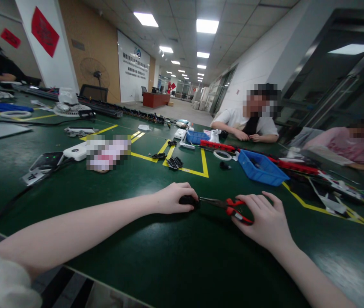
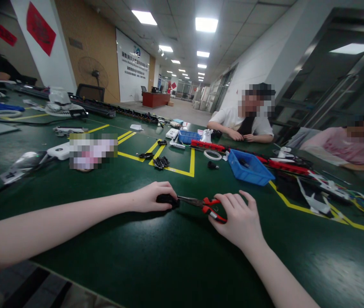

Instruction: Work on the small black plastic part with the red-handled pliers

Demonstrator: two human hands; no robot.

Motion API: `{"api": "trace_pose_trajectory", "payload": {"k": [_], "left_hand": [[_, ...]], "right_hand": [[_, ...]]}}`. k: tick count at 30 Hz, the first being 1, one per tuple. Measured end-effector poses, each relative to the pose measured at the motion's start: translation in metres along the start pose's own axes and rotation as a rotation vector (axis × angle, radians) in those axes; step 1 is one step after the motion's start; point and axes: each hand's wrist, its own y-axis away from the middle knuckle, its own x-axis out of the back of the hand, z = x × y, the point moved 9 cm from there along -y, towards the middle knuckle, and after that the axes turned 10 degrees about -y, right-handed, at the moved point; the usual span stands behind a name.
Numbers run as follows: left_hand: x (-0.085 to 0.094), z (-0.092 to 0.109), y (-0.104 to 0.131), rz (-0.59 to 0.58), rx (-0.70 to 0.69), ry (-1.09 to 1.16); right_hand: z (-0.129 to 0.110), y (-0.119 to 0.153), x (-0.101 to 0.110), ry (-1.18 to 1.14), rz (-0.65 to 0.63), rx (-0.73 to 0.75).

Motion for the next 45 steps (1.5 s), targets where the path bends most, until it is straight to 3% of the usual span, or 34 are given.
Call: {"api": "trace_pose_trajectory", "payload": {"k": [17,45], "left_hand": [[-0.004,0.013,-0.001,-0.016,-0.07,-0.3],[-0.002,0.017,0.001,-0.011,-0.101,-0.142]], "right_hand": [[-0.007,0.0,-0.013,-0.08,-0.087,0.032],[-0.003,0.003,-0.019,-0.159,-0.158,-0.066]]}}
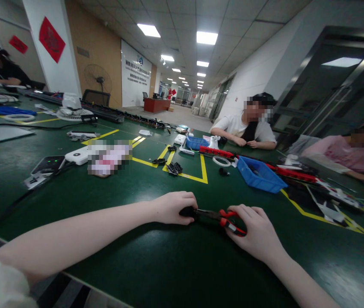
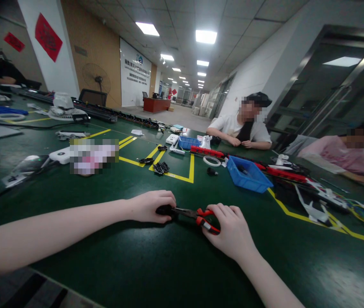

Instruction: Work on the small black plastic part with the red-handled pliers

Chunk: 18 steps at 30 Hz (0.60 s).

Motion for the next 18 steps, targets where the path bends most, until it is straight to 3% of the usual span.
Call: {"api": "trace_pose_trajectory", "payload": {"k": [18], "left_hand": [[0.001,0.003,-0.002,-0.018,0.003,-0.04]], "right_hand": [[-0.013,-0.001,0.009,0.041,0.029,0.052]]}}
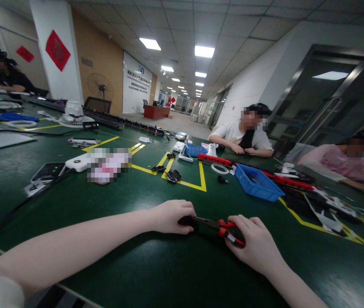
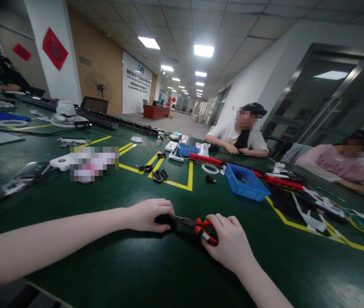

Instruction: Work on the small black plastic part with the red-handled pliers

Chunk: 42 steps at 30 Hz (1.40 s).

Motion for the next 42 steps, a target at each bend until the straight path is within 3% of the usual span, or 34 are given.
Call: {"api": "trace_pose_trajectory", "payload": {"k": [20,25,29,31,33,34,37,42], "left_hand": [[0.0,-0.001,0.0,-0.003,0.063,-0.037],[0.017,0.002,0.001,0.057,0.075,0.041],[0.039,0.0,-0.014,0.195,0.205,0.252],[0.032,0.006,-0.032,0.091,0.257,0.347],[0.012,0.021,-0.052,-0.14,0.238,0.416],[0.005,0.027,-0.061,-0.201,0.223,0.412],[-0.004,0.035,-0.083,-0.214,0.194,0.364],[-0.02,0.028,-0.095,-0.191,0.291,0.353]], "right_hand": [[0.001,0.001,0.015,0.126,0.152,0.025],[-0.004,0.003,0.026,0.127,0.231,0.032],[-0.013,0.004,0.033,0.128,0.262,0.041],[-0.019,0.004,0.033,0.139,0.252,0.055],[-0.024,0.003,0.035,0.145,0.255,0.077],[-0.027,0.003,0.036,0.144,0.27,0.087],[-0.028,0.005,0.041,0.142,0.305,0.094],[-0.023,0.007,0.039,0.173,0.27,0.07]]}}
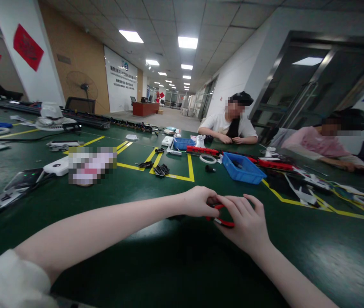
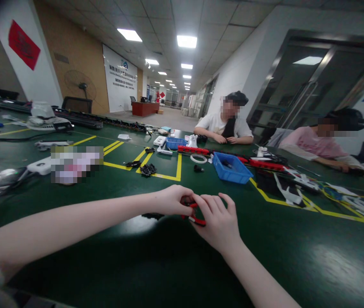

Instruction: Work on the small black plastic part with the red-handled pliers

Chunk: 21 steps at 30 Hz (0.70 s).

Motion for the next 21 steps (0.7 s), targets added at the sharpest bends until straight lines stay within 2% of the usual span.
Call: {"api": "trace_pose_trajectory", "payload": {"k": [6,10,16,21], "left_hand": [[-0.013,0.004,-0.007,-0.093,-0.005,0.066],[-0.013,0.006,-0.009,-0.1,0.035,-0.062],[-0.01,0.013,-0.005,-0.063,0.013,-0.315],[-0.01,0.01,-0.001,-0.07,0.073,-0.391]], "right_hand": [[0.001,0.002,-0.002,0.002,-0.009,-0.017],[0.003,0.003,-0.004,-0.032,-0.022,-0.041],[0.003,0.004,-0.008,-0.068,-0.041,-0.047],[0.005,0.004,-0.011,-0.086,-0.032,-0.054]]}}
